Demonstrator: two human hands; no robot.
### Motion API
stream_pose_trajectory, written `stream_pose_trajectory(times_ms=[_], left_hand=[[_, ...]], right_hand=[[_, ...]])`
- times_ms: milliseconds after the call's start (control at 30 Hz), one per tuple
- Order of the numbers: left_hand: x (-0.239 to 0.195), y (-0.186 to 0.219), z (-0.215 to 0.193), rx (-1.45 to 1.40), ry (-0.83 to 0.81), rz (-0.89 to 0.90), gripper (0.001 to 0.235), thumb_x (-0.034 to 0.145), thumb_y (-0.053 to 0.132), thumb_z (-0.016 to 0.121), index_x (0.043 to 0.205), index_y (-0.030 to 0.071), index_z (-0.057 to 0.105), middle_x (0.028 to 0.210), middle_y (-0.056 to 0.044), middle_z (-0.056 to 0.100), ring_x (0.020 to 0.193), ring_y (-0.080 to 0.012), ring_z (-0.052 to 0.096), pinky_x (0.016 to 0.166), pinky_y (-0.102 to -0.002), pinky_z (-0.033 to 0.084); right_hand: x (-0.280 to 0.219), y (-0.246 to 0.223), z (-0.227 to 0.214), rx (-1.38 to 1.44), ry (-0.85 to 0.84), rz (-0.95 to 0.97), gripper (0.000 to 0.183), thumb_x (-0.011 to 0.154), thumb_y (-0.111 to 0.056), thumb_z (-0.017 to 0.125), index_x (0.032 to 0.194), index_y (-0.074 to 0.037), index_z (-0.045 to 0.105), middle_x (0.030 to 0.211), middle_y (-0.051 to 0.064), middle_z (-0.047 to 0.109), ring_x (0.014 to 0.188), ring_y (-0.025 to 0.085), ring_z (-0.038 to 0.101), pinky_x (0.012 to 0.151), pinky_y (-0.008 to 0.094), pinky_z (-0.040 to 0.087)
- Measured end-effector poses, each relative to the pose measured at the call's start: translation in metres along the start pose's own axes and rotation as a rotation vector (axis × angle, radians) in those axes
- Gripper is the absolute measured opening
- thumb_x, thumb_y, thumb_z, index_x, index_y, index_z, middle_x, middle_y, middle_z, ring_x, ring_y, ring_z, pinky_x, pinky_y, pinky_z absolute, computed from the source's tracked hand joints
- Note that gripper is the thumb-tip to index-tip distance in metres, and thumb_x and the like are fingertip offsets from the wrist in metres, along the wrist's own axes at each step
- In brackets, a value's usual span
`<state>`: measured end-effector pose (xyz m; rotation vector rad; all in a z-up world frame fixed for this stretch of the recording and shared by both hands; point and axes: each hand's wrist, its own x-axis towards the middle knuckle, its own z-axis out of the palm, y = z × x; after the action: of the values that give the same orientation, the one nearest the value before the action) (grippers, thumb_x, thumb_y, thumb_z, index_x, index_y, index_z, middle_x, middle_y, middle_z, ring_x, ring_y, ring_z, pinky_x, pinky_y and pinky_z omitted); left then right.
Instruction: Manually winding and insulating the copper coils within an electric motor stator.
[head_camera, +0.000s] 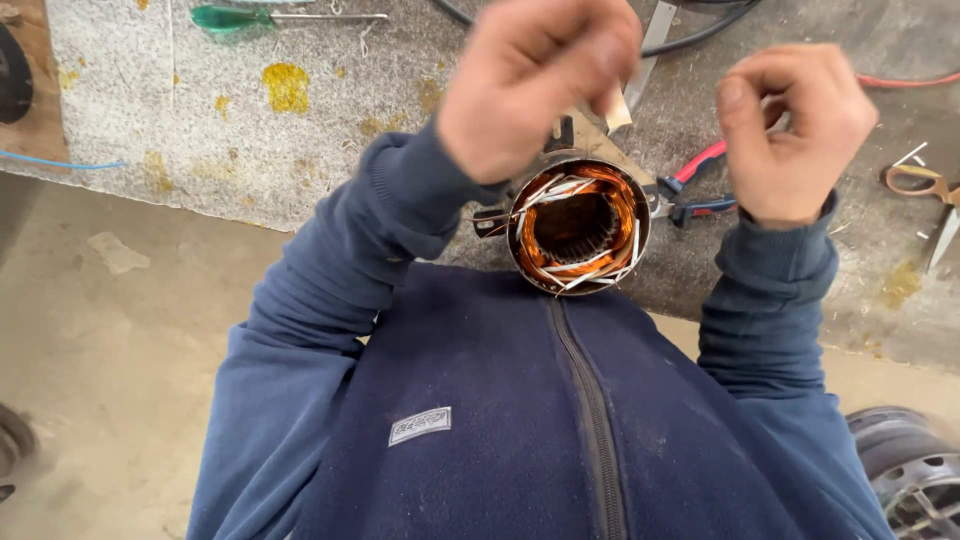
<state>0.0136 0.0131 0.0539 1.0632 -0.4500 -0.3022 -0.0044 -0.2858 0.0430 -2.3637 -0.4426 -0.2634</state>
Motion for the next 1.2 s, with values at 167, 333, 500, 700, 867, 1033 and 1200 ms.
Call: stream_pose_trajectory(times_ms=[167,333,500,700,867,1033,1200], left_hand=[[-0.063,0.048,-0.046,-0.027,0.320,0.448,0.022,0.116,0.017,0.049,0.120,0.014,0.070,0.093,-0.008,0.067,0.083,-0.0282,0.064,0.086,-0.045,0.060],[-0.123,0.081,-0.041,0.649,0.239,-0.103,0.004,0.099,0.005,0.068,0.102,0.008,0.069,0.094,-0.009,0.068,0.081,-0.0209,0.066,0.076,-0.035,0.055],[-0.155,0.038,-0.012,0.718,0.094,-0.350,0.018,0.087,0.004,0.075,0.105,0.005,0.073,0.097,-0.006,0.074,0.089,-0.0172,0.070,0.084,-0.032,0.056],[-0.167,0.031,0.009,0.829,0.156,-0.201,0.013,0.092,0.008,0.076,0.103,0.007,0.072,0.096,-0.007,0.073,0.086,-0.0213,0.072,0.079,-0.033,0.056],[-0.173,0.025,0.010,1.031,0.139,-0.206,0.009,0.093,0.008,0.077,0.102,0.007,0.073,0.092,-0.007,0.073,0.077,-0.0227,0.069,0.070,-0.032,0.053],[-0.179,0.027,0.002,0.923,0.189,-0.180,0.016,0.092,0.001,0.073,0.107,0.006,0.073,0.097,-0.009,0.072,0.081,-0.0190,0.070,0.073,-0.030,0.056],[-0.182,0.023,-0.013,0.822,0.403,-0.131,0.012,0.099,-0.002,0.073,0.109,0.005,0.072,0.102,-0.007,0.073,0.084,-0.0138,0.068,0.073,-0.026,0.055]], right_hand=[[-0.045,0.008,-0.003,0.220,-0.012,0.156,0.005,0.109,-0.001,0.070,0.109,0.004,0.069,0.106,0.012,0.068,0.081,0.014,0.060,0.077,0.023,0.052],[-0.086,-0.006,-0.007,0.115,-0.051,0.175,0.009,0.110,-0.003,0.076,0.106,0.003,0.070,0.099,0.012,0.069,0.081,0.016,0.064,0.075,0.026,0.052],[-0.117,-0.030,-0.006,0.014,0.006,0.208,0.012,0.104,-0.006,0.081,0.102,0.002,0.072,0.095,0.016,0.072,0.077,0.022,0.066,0.067,0.030,0.049],[-0.123,-0.055,-0.008,0.079,0.059,0.008,0.014,0.101,-0.012,0.081,0.106,0.000,0.074,0.098,0.015,0.073,0.082,0.023,0.071,0.073,0.030,0.056],[-0.137,-0.065,-0.006,0.068,0.031,0.052,0.014,0.105,-0.009,0.084,0.102,0.000,0.073,0.098,0.015,0.073,0.082,0.021,0.072,0.073,0.029,0.056],[-0.158,-0.074,0.008,0.075,-0.049,0.038,0.010,0.100,-0.006,0.083,0.103,-0.003,0.074,0.098,0.013,0.074,0.083,0.022,0.072,0.073,0.029,0.056],[-0.174,-0.076,0.022,0.116,-0.037,-0.034,0.015,0.089,-0.001,0.082,0.101,-0.004,0.073,0.099,0.013,0.072,0.084,0.026,0.071,0.072,0.032,0.057]])
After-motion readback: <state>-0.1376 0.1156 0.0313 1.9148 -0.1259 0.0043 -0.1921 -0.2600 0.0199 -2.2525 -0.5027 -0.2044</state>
